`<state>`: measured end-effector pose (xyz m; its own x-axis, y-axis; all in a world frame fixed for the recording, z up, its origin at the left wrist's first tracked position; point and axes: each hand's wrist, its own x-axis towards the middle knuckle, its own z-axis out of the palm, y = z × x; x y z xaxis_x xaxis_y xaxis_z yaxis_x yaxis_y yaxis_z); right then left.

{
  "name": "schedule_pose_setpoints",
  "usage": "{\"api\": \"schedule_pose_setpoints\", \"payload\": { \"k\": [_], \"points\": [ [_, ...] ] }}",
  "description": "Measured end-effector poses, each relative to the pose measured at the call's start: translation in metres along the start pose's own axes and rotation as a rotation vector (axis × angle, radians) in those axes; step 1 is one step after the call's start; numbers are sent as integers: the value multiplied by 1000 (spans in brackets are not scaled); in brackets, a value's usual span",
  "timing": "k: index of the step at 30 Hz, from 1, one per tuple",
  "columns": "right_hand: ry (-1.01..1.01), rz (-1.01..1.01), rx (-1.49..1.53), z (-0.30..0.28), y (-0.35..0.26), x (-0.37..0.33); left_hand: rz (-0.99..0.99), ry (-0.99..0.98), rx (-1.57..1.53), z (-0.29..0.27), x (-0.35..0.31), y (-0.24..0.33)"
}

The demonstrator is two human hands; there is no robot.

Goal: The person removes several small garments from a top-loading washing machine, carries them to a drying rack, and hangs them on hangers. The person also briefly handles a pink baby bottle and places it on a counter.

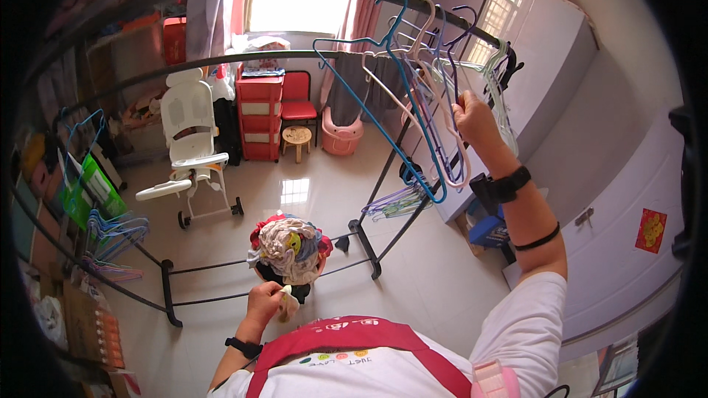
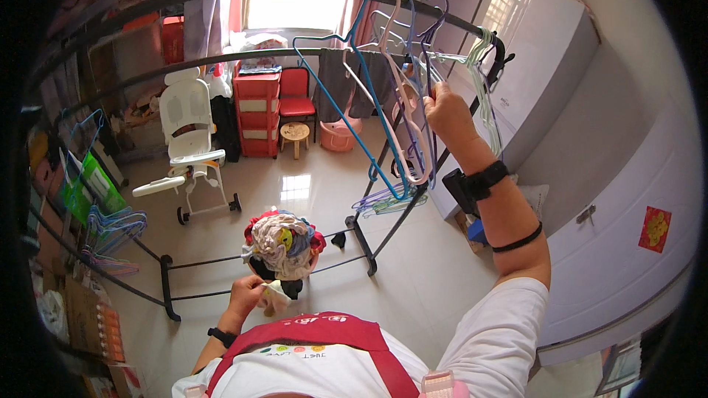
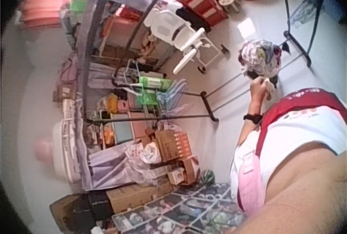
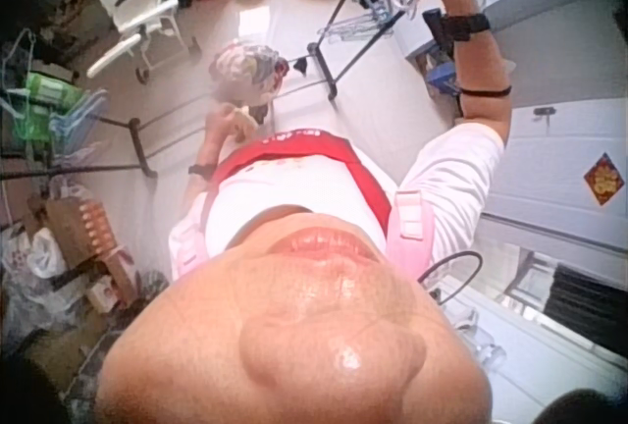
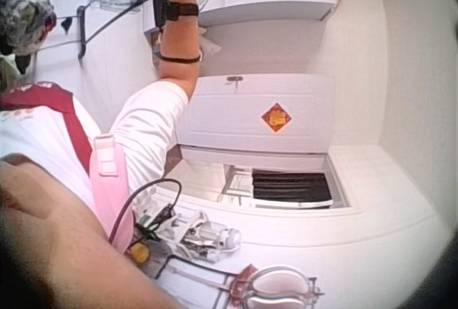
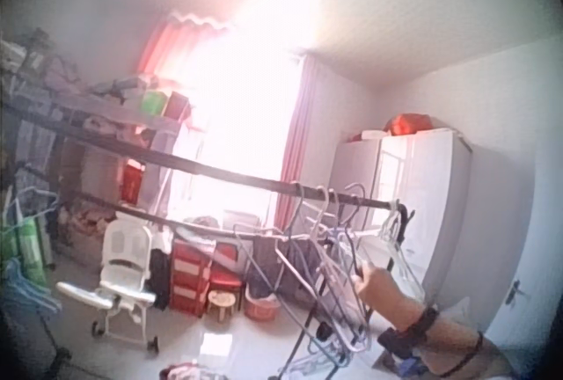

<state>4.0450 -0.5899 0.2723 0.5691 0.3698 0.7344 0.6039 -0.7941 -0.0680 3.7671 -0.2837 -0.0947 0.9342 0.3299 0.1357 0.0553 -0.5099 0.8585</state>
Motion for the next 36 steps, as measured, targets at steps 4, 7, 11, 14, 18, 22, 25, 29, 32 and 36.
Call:
{"api": "schedule_pose_setpoints", "payload": {
  "k": [4, 7, 11, 14, 18, 22, 25, 29, 32, 36],
  "points": [
    [-83, -35, 36, -2, 1, -2, -23, -28, -16, 1, 0, -1],
    [-162, -21, 109, -7, 0, -2, -9, -27, -14, 2, -2, -3],
    [-38, 30, 161, -20, 0, -2, -18, -23, -27, 4, -4, -5],
    [150, -25, 76, -27, 11, -3, -39, -25, -33, 5, -5, -7],
    [16, 134, 115, -22, 33, 3, -47, -35, -18, 5, -2, -9],
    [-201, 347, 345, -14, 50, 1, -30, -24, -28, 7, -2, -9],
    [-249, 365, 386, -16, 55, -11, -66, -43, -55, 7, -4, -6],
    [-271, 337, 379, -18, 52, -25, -128, -70, -89, 6, -3, -1],
    [-240, 397, 498, -25, 51, -35, -60, -45, -13, 7, 1, 0],
    [81, 359, 478, -53, 65, -40, -37, -53, -19, 13, 7, -3]
  ]
}}
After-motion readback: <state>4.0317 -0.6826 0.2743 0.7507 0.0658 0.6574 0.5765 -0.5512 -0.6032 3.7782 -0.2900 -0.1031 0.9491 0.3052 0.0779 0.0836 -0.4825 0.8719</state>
